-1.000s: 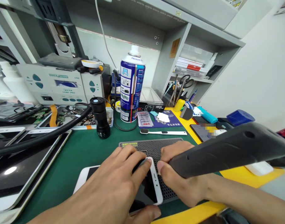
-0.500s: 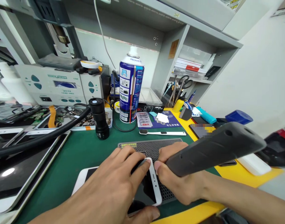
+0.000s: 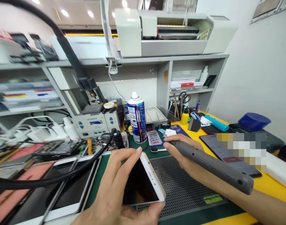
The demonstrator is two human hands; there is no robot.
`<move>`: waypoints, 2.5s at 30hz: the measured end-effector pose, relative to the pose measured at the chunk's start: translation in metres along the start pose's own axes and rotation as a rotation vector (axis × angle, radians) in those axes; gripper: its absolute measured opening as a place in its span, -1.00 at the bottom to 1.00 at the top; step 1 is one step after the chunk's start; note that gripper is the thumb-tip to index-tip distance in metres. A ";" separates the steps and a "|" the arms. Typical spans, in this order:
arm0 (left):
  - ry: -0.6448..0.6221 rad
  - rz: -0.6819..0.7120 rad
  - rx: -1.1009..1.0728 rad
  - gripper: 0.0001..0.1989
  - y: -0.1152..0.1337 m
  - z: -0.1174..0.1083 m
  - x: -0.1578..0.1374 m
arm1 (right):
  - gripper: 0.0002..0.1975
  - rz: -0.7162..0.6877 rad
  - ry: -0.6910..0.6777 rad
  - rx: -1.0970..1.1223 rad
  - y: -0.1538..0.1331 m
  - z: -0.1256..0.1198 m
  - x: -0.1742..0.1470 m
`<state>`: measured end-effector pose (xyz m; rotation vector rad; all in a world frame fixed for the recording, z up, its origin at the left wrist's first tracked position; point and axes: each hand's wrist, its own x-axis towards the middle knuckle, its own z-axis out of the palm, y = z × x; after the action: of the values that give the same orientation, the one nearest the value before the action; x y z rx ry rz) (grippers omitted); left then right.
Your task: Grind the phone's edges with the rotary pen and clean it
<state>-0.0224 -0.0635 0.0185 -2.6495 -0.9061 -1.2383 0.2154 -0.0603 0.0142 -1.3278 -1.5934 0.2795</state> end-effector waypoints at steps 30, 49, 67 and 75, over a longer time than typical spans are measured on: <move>0.453 0.109 -0.134 -0.03 -0.005 0.018 -0.015 | -0.70 -0.102 -0.459 -0.753 0.027 0.006 0.003; 0.618 -0.056 -0.177 -0.24 0.005 0.026 -0.009 | -0.66 -0.077 -0.427 -0.721 0.036 0.000 0.005; 0.424 -0.111 -0.189 -0.19 -0.017 0.018 -0.018 | -0.62 0.243 -0.080 -0.571 0.049 -0.044 0.059; 0.399 -0.029 -0.241 -0.28 -0.017 0.015 -0.013 | -0.71 0.257 -0.255 -0.697 0.068 -0.020 0.055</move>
<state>-0.0284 -0.0511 -0.0040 -2.4111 -0.7725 -1.8997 0.2785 0.0036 0.0053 -2.1071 -1.8131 0.0386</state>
